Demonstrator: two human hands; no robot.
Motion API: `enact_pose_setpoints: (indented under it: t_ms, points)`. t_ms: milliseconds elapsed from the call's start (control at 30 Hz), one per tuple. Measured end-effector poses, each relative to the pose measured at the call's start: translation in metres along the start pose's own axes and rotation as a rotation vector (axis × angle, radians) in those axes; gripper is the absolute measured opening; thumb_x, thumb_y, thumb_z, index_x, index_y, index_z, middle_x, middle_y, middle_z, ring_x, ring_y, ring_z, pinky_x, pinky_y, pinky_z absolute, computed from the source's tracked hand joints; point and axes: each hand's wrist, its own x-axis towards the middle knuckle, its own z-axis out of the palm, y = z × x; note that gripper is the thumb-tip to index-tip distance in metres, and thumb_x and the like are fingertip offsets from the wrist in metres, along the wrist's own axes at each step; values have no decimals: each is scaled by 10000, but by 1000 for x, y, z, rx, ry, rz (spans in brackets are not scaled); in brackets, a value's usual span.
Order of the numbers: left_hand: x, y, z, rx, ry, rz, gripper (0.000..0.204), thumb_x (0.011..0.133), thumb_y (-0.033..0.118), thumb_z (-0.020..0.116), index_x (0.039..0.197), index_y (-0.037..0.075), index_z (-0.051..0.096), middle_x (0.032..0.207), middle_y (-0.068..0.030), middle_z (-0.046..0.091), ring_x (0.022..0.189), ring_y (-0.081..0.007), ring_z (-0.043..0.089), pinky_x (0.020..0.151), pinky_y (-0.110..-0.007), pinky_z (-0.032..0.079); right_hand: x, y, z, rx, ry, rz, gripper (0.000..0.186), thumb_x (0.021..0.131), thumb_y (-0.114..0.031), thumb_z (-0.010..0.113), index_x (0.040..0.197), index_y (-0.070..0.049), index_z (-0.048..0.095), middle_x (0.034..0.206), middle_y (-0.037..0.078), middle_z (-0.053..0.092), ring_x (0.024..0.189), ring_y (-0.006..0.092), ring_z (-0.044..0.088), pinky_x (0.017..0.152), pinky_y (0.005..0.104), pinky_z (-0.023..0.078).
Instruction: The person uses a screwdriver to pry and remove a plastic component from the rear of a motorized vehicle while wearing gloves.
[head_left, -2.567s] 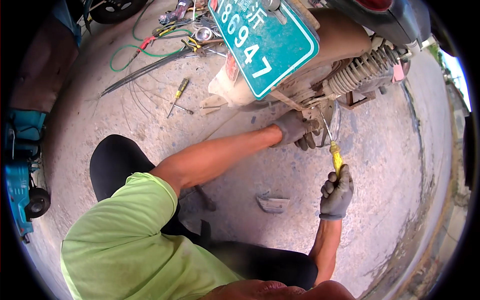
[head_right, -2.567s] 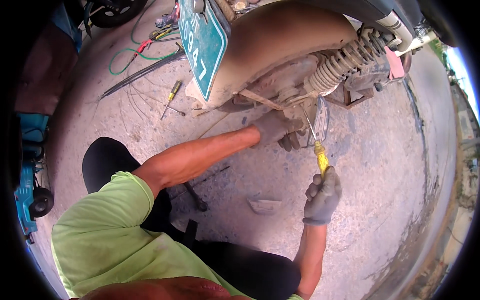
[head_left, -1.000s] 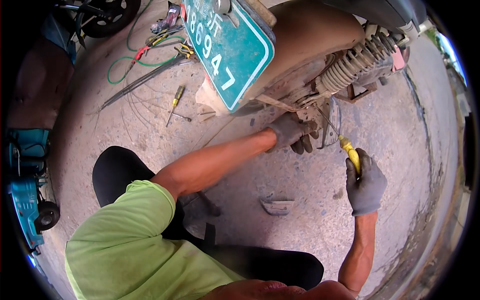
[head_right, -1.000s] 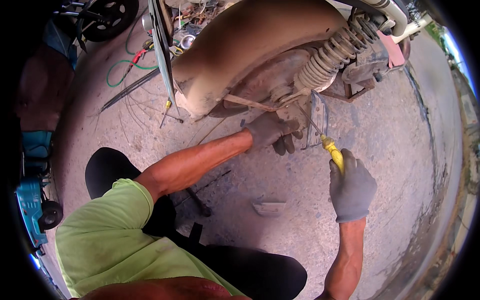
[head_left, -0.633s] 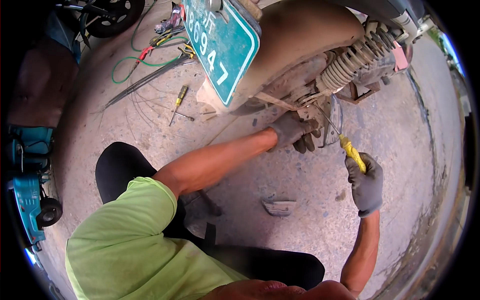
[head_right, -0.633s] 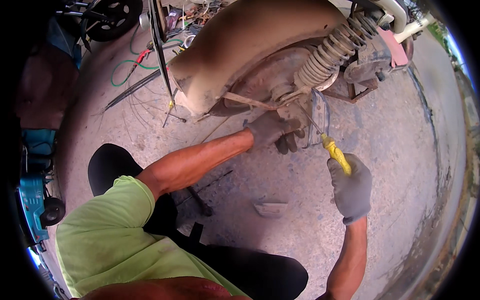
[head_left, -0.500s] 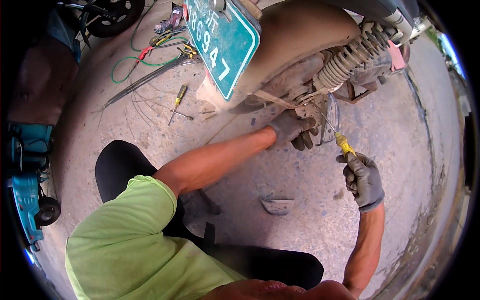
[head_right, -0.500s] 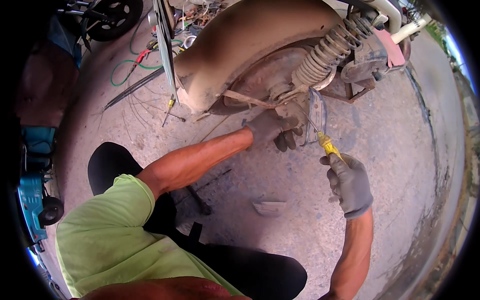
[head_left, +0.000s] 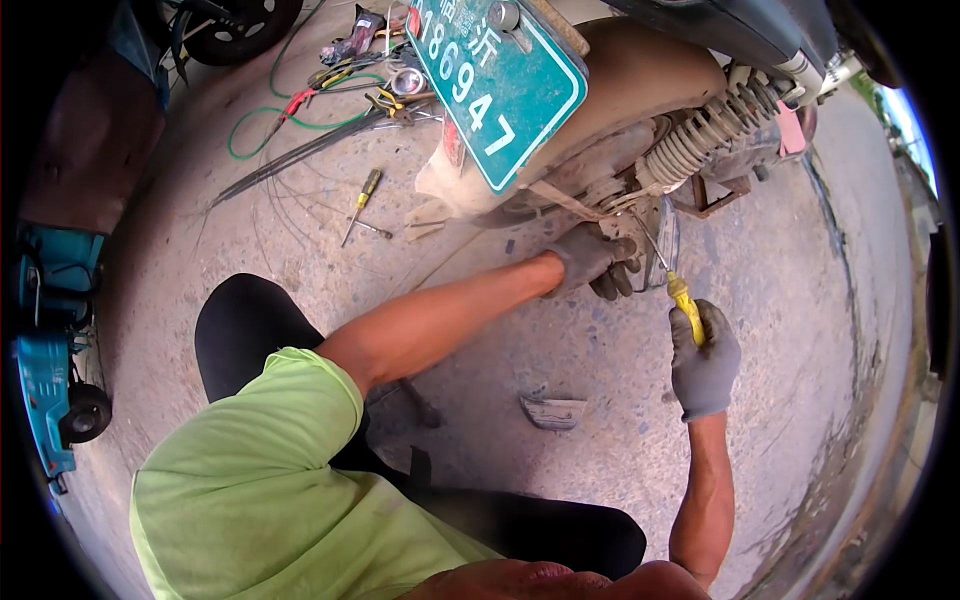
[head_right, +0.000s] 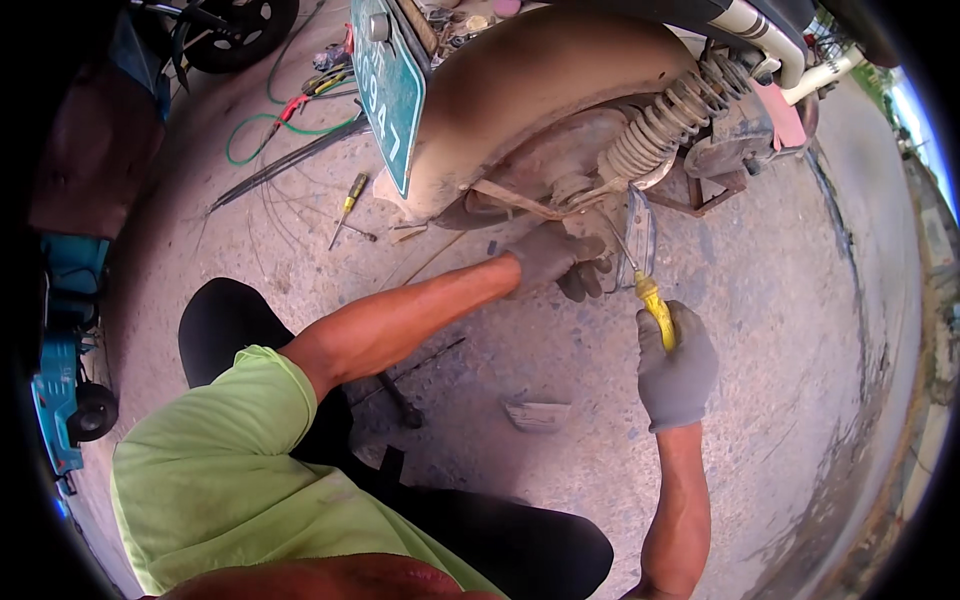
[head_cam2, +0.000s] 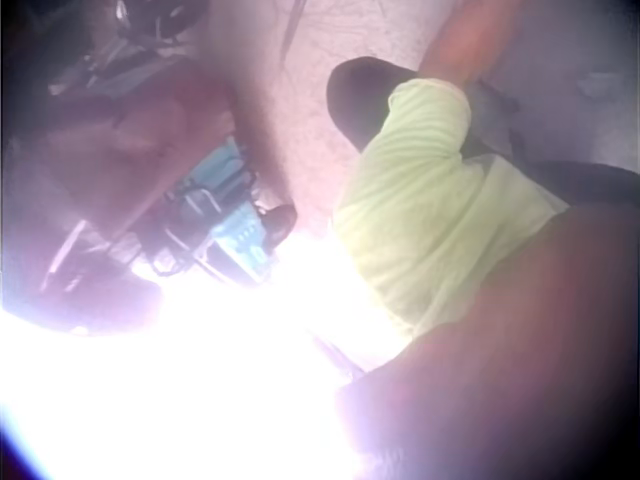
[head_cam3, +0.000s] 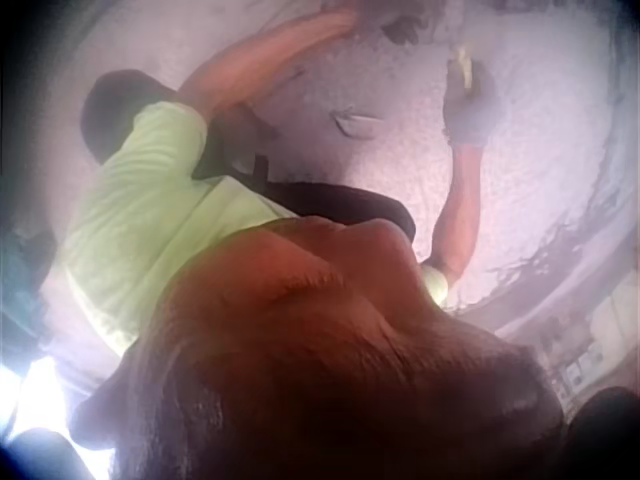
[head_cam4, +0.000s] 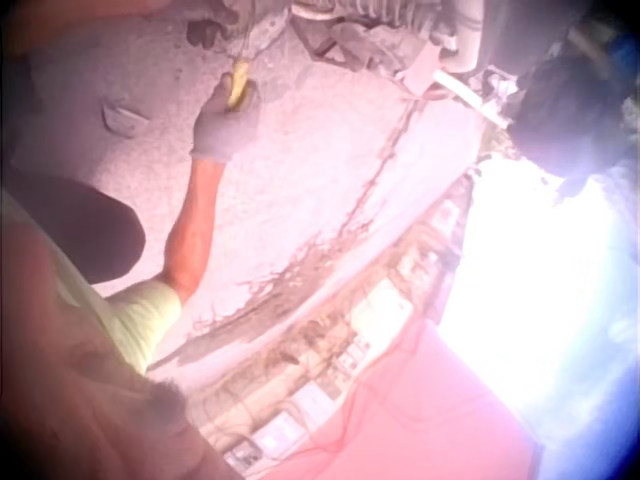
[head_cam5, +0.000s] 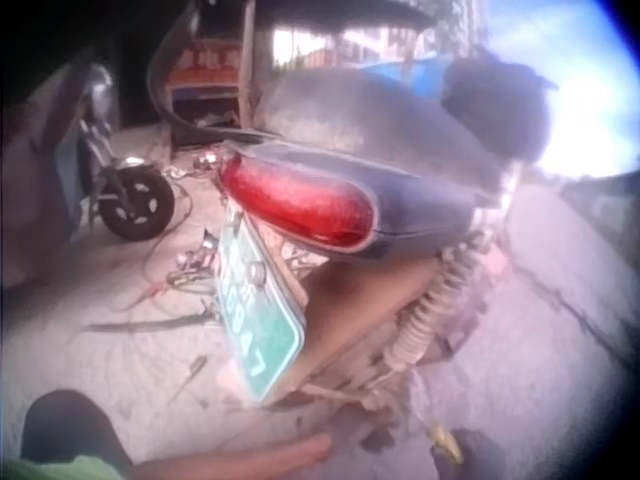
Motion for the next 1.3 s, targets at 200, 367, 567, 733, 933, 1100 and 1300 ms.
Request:
enact_pose_setpoints:
  t_ms: [200, 367, 567, 733, 933, 1100, 1300]
  points:
    - [-2, 2, 0, 0, 21, 3, 432, 1021, 317, 578, 1060, -96, 699, 773, -198, 747, 588, -244, 687, 576, -338, 559, 22, 0, -24, 921, -453, 733, 241, 965, -221, 708, 1057, -2, 670, 722, -17, 541, 493, 49, 409, 452, 215, 308]
    - [2, 0, -2, 6, 2, -10, 427, 1026, 322, 565, 1060, -81, 701, 779, -197, 748, 598, -240, 689, 590, -337, 557, 10, 8, -4, 613, -301, 583, 208, 917, -156, 750, 1042, -13, 665, 775, 38, 601, 580, 119, 526, 515, 261, 410]
    - [-1, 1, -5, 23, -14, 0, 411, 1028, 307, 565, 1056, -81, 697, 775, -191, 748, 594, -239, 698, 564, -331, 568, -4, -7, 4, -165, 164, -223, 241, 942, -190, 718, 1094, -8, 675, 889, 153, 679, 764, 328, 654, 716, 387, 525]
    - [4, -5, -4, -10, 11, 38, 392, 1035, 295, 556, 1068, -67, 702, 782, -181, 750, 599, -232, 707, 547, -325, 570, 20, -6, -22, 891, -483, 632, 360, 1050, -322, 591, 1048, 26, 681, 739, 32, 614, 531, 82, 537, 473, 227, 397]
    - [2, 0, -1, 30, -11, -4, 408, 1038, 316, 545, 1075, -55, 710, 780, -178, 750, 603, -234, 704, 580, -334, 574, 14, -2, -10, 550, -334, 512, 219, 970, -186, 692, 1069, 9, 691, 816, 72, 658, 645, 133, 614, 530, 266, 466]
    - [3, -3, -6, 41, -25, 8, 409, 1036, 319, 539, 1065, -50, 712, 783, -185, 750, 604, -233, 703, 587, -337, 576, -2, 9, 18, 63, 66, -122, 258, 973, -185, 690, 1124, 24, 687, 915, 171, 707, 830, 297, 685, 820, 384, 541]
    - [2, -2, -4, 44, -12, 4, 397, 1029, 314, 544, 1053, -42, 718, 795, -191, 753, 605, -239, 703, 588, -338, 577, 23, -12, -18, 943, -458, 668, 297, 1005, -229, 637, 1149, 29, 665, 799, 38, 630, 561, 88, 508, 510, 241, 400]
